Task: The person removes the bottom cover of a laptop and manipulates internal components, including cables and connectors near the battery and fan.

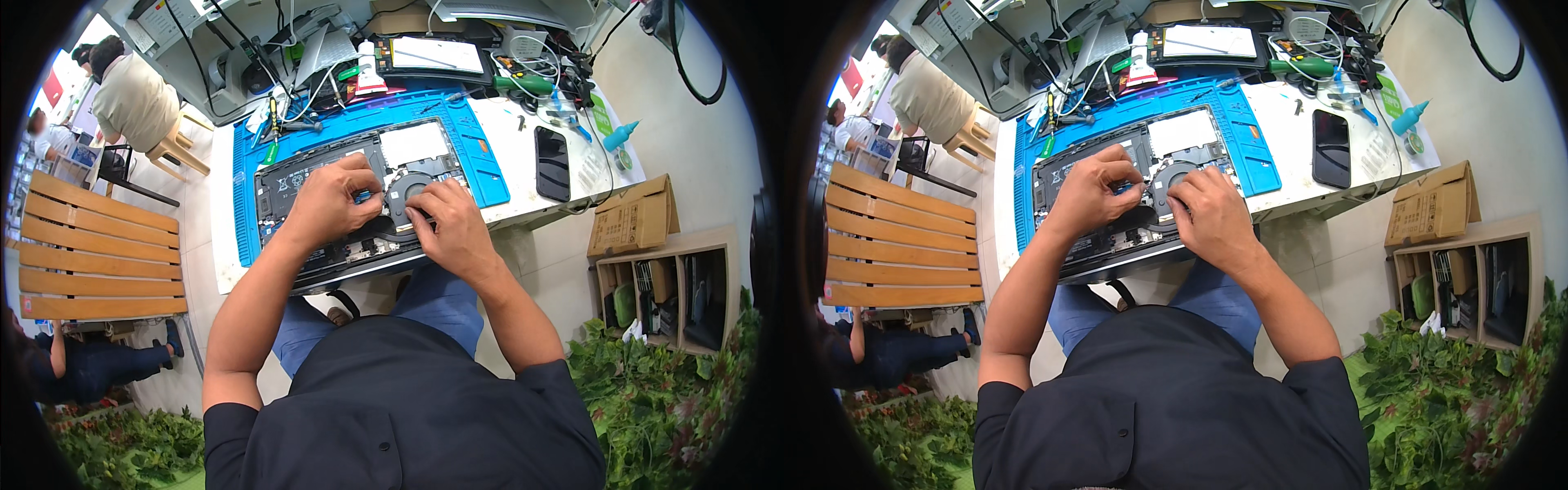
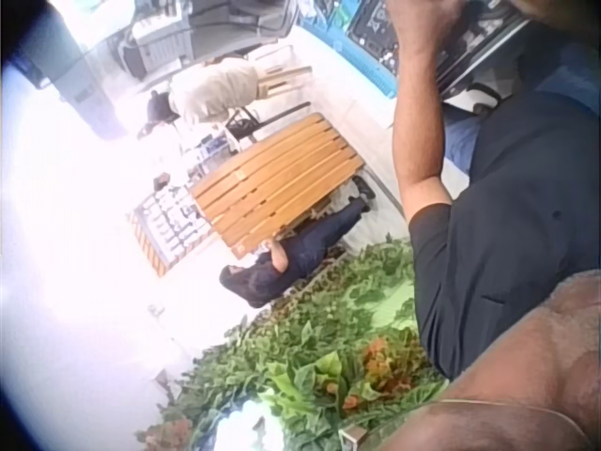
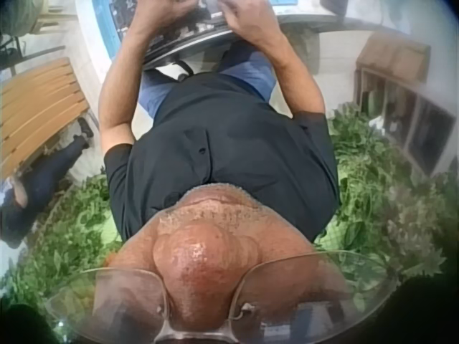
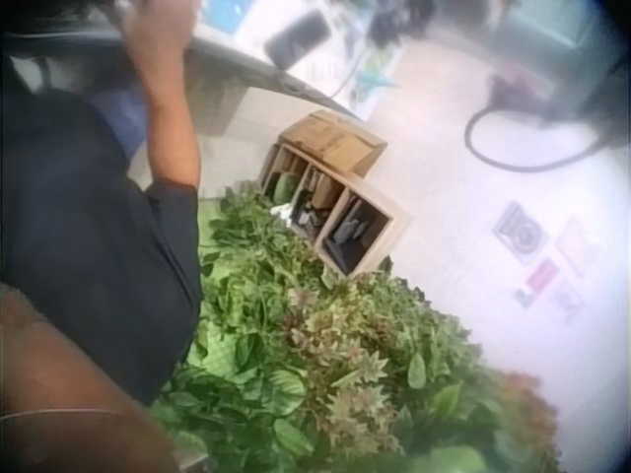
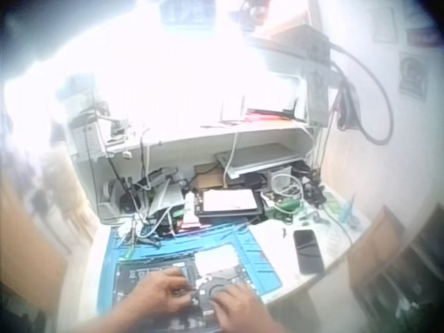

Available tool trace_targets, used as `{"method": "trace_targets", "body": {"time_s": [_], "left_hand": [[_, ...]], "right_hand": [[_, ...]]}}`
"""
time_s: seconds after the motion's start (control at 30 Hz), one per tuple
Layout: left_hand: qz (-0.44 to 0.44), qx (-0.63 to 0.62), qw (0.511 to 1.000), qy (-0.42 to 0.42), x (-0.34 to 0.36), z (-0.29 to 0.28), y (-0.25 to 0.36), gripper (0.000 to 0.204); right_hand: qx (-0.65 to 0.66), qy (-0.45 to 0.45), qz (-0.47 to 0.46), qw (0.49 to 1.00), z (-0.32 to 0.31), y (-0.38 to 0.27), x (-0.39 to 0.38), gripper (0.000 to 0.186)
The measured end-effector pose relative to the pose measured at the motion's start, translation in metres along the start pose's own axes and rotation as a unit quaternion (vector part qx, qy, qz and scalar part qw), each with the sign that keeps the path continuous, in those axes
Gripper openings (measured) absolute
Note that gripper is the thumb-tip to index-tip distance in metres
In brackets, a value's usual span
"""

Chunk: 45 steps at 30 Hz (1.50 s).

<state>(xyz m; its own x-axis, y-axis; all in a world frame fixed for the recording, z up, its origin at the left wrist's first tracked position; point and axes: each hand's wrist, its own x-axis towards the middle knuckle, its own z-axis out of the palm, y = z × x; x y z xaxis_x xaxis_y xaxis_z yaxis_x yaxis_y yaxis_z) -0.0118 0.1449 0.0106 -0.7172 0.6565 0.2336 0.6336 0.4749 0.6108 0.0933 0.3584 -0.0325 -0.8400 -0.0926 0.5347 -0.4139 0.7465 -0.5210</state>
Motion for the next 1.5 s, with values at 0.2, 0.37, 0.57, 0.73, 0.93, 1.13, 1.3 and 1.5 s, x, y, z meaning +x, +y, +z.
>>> {"method": "trace_targets", "body": {"time_s": [0.2,0.37,0.57,0.73,0.93,1.13,1.3,1.5], "left_hand": [[0.004,-0.003,0.998,0.059,0.009,0.005,-0.007,0.012],[-0.012,-0.005,0.999,0.034,0.012,-0.013,-0.009,0.014],[-0.089,-0.011,0.996,-0.025,0.013,-0.02,-0.007,0.016],[-0.136,0.027,0.985,-0.099,0.021,-0.014,0.01,0.028],[-0.089,0.083,0.984,-0.131,0.028,-0.005,0.003,0.021],[-0.009,0.211,0.967,-0.144,0.035,0.002,0.009,0.016],[0.064,0.242,0.962,-0.111,0.031,0.013,-0.005,0.018],[0.046,0.182,0.97,-0.156,0.041,-0.001,-0.001,0.014]], "right_hand": [[-0.009,-0.002,-0.007,1.0,0.004,0.0,-0.001,0.006],[-0.015,-0.002,-0.009,1.0,0.003,-0.001,0.002,0.007],[-0.015,0.022,-0.002,1.0,-0.003,0.004,0.011,0.007],[-0.011,0.036,0.022,0.999,-0.014,0.008,0.012,0.008],[-0.014,0.03,0.033,0.999,-0.019,0.014,0.007,0.008],[-0.01,0.015,-0.008,1.0,-0.018,0.006,0.009,0.009],[-0.029,-0.006,-0.044,0.999,-0.001,0.001,0.005,0.015],[-0.053,-0.035,-0.051,0.997,0.005,-0.005,-0.001,0.017]]}}
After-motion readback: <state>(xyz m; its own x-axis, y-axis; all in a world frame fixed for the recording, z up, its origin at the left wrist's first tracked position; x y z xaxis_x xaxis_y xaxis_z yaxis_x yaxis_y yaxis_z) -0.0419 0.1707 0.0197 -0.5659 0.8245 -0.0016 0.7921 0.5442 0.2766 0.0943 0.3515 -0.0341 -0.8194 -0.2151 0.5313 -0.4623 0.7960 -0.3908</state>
